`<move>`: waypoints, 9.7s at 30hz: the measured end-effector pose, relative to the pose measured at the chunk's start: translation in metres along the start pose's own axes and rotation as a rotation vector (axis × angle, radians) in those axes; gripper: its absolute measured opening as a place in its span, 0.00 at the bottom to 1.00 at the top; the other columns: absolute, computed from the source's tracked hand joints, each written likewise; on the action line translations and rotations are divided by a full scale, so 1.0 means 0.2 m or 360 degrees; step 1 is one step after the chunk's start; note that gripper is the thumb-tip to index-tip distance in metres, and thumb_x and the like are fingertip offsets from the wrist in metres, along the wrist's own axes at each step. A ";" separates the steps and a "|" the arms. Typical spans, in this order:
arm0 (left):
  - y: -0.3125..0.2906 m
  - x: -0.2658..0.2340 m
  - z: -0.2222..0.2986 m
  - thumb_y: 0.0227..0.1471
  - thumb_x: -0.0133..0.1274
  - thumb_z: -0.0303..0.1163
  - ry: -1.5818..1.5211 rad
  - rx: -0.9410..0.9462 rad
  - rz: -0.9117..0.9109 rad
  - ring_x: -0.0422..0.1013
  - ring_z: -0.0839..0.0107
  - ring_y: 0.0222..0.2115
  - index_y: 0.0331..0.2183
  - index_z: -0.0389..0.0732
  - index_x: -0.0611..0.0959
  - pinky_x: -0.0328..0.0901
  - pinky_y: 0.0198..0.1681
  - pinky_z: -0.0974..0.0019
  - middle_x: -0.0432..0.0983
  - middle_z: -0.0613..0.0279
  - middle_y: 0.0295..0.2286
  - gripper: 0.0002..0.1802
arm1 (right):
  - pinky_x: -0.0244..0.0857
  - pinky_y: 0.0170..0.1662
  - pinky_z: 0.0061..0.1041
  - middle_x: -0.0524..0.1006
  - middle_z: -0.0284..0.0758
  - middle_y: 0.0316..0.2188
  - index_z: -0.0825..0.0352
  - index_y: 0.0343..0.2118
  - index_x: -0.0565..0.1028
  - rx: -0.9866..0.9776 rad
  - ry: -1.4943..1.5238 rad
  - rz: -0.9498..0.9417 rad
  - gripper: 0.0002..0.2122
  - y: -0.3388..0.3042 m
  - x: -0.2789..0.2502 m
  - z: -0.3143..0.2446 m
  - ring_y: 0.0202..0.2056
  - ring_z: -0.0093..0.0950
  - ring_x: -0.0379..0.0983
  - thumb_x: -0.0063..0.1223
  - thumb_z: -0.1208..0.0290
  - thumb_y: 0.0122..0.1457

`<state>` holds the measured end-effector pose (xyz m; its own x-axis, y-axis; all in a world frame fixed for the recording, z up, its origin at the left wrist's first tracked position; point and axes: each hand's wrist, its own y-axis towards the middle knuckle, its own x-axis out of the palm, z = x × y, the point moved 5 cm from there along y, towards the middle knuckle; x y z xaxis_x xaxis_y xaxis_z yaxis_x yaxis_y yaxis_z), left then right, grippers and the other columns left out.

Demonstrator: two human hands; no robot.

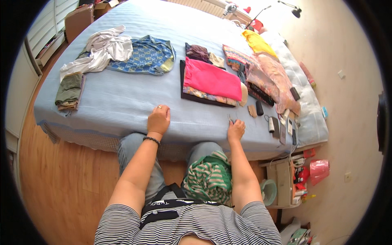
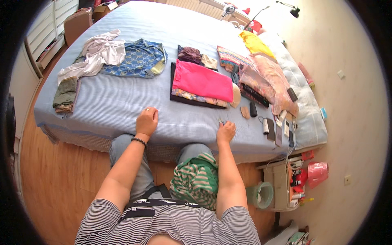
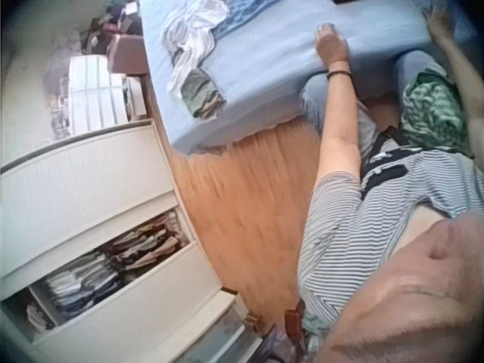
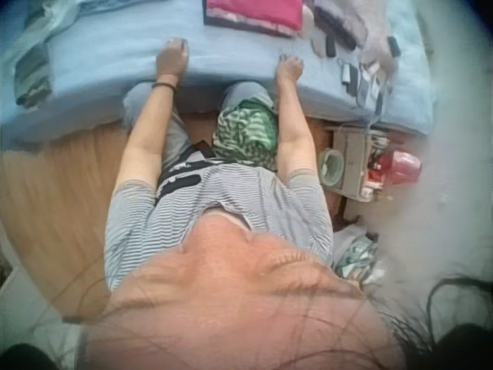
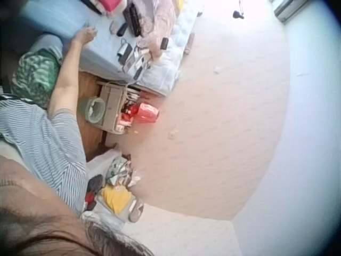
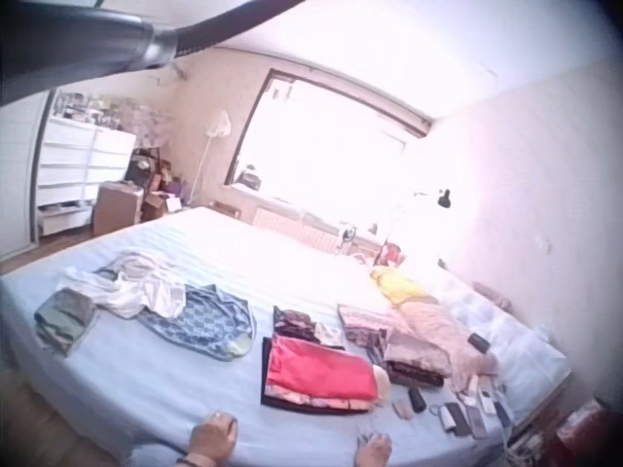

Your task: The person sits on a bed and uses scissors to trim loose threads and edges from a green piece of fabric, then folds it. They proceed to trim a blue patterned towel, cutting along the edges and removing loose threads before folding it as well.

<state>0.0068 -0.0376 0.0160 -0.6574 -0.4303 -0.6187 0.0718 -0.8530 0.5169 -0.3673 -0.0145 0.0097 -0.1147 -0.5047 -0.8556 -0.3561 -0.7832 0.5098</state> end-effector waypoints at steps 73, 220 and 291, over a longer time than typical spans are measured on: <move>-0.83 -0.98 -0.32 0.61 0.40 0.46 -0.2745 -0.1270 0.0249 0.70 0.69 0.46 0.52 0.37 0.70 0.66 0.48 0.67 0.73 0.58 0.45 0.25 | 0.64 0.38 0.31 0.69 0.39 0.33 0.69 0.34 0.73 -0.1273 0.1578 -0.0527 0.12 -0.88 -0.62 -1.29 0.35 0.37 0.68 0.59 0.79 0.44; -0.66 -0.92 -0.18 0.57 0.50 0.30 -0.1429 -0.1150 -0.0013 0.70 0.80 0.35 0.44 0.37 0.74 0.65 0.38 0.78 0.75 0.63 0.37 0.13 | 0.56 0.22 0.25 0.71 0.36 0.12 0.71 0.18 0.76 0.0047 0.0675 -0.0627 0.17 0.16 -0.28 0.30 0.16 0.21 0.63 0.58 0.60 0.53; -0.24 -0.43 0.04 0.52 0.55 0.30 -0.0816 -0.0548 -0.0261 0.65 0.79 0.22 0.25 0.35 0.77 0.62 0.26 0.72 0.71 0.66 0.20 0.09 | 0.66 0.29 0.26 0.71 0.34 0.24 0.69 0.34 0.75 -0.0101 0.1567 -0.0349 0.06 -0.04 -0.27 -0.40 0.24 0.26 0.69 0.46 0.79 0.57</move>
<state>0.0535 0.0422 0.0502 -0.9497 -0.1627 -0.2677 0.1205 -0.9785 0.1672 -0.2846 -0.0088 0.0586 0.7738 -0.4001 -0.4910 -0.2241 -0.8980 0.3786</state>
